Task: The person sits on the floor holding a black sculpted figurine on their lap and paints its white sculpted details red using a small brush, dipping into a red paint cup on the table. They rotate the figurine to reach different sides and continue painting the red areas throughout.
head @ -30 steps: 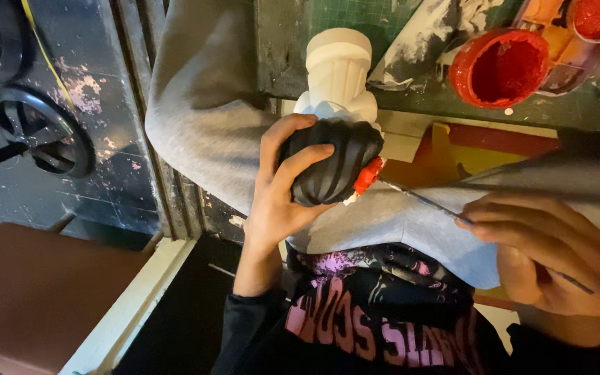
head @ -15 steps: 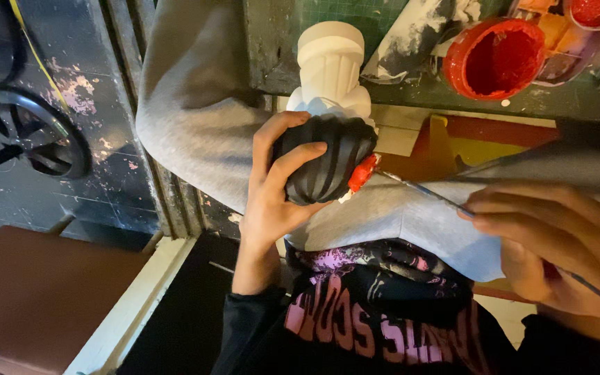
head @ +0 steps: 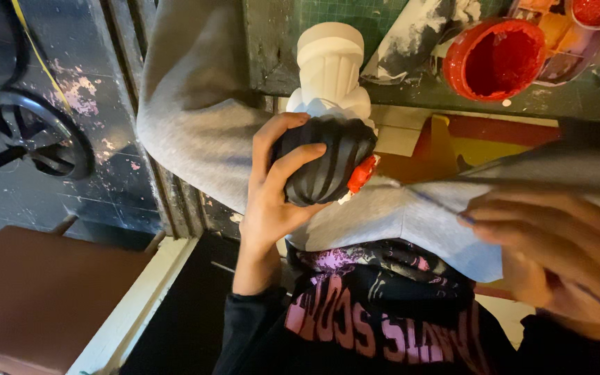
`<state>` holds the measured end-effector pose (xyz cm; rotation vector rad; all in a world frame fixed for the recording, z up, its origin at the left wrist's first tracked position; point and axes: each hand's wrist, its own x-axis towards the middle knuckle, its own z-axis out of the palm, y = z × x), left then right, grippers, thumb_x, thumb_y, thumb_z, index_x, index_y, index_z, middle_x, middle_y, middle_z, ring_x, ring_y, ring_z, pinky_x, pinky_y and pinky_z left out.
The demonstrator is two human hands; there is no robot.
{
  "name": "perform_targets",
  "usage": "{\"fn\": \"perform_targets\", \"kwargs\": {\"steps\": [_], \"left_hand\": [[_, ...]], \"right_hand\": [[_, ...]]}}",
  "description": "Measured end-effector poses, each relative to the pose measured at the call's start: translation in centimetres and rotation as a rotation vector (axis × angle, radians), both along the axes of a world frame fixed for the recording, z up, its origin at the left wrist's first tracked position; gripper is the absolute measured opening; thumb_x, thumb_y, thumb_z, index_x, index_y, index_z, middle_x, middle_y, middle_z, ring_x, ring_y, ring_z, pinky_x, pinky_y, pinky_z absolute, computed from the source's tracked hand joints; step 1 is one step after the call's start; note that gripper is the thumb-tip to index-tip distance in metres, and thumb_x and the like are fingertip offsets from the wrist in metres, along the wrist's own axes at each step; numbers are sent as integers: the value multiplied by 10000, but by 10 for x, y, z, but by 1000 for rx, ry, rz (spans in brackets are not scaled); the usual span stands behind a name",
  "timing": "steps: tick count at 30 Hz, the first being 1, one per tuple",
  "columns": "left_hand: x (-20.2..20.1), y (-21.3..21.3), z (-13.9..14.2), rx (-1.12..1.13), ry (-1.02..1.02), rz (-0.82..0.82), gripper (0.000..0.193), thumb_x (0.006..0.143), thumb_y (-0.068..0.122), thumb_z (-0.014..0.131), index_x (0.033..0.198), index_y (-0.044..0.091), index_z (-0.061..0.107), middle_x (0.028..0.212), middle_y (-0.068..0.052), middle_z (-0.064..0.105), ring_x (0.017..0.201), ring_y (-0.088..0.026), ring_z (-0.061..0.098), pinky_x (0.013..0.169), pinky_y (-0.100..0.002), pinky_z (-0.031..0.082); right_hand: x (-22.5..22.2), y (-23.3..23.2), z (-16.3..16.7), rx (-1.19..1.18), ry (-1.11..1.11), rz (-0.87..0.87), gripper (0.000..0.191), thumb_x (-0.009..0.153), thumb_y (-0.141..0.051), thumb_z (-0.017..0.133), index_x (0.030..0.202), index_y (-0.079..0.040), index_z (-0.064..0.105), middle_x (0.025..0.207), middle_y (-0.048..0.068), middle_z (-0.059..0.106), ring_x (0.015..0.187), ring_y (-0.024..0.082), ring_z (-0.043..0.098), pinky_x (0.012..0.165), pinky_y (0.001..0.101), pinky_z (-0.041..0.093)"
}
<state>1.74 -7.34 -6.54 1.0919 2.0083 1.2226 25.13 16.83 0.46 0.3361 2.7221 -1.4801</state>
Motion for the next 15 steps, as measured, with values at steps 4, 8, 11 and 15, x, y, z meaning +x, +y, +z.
{"fn": "perform_targets", "kwargs": {"steps": [4, 8, 11, 15], "left_hand": [[-1, 0, 0, 8, -11, 0, 702, 756, 114, 990, 1333, 176, 595, 1511, -143, 442, 1364, -336, 562, 1142, -433, 548], [0, 2, 0, 6, -3, 13, 701, 757, 113, 991, 1333, 175, 597, 1509, -140, 447, 1364, -336, 566, 1142, -430, 552], [-1, 2, 0, 6, 16, 5, 707, 745, 117, 994, 1328, 171, 597, 1504, -140, 447, 1371, -343, 554, 1143, -432, 553], [-1, 2, 0, 5, 15, 11, 709, 734, 122, 1000, 1321, 172, 605, 1499, -134, 448, 1379, -339, 544, 1151, -443, 545]], "right_hand": [[1, -2, -2, 3, 35, -1, 162, 895, -2, 630, 1052, 18, 665, 1061, 185, 733, 1047, 356, 732, 890, 445, 575], [0, 0, -6, -56, 107, 34, 178, 891, 4, 634, 1067, 2, 663, 1064, 161, 738, 1050, 338, 738, 904, 442, 597], [0, 1, -6, -5, 36, 49, 247, 824, -49, 664, 1063, 15, 669, 1061, 185, 736, 1055, 369, 725, 872, 443, 581], [1, -2, -5, -31, 97, 19, 227, 873, 36, 613, 1095, 31, 661, 1075, 180, 732, 1068, 359, 734, 917, 462, 591]]}}
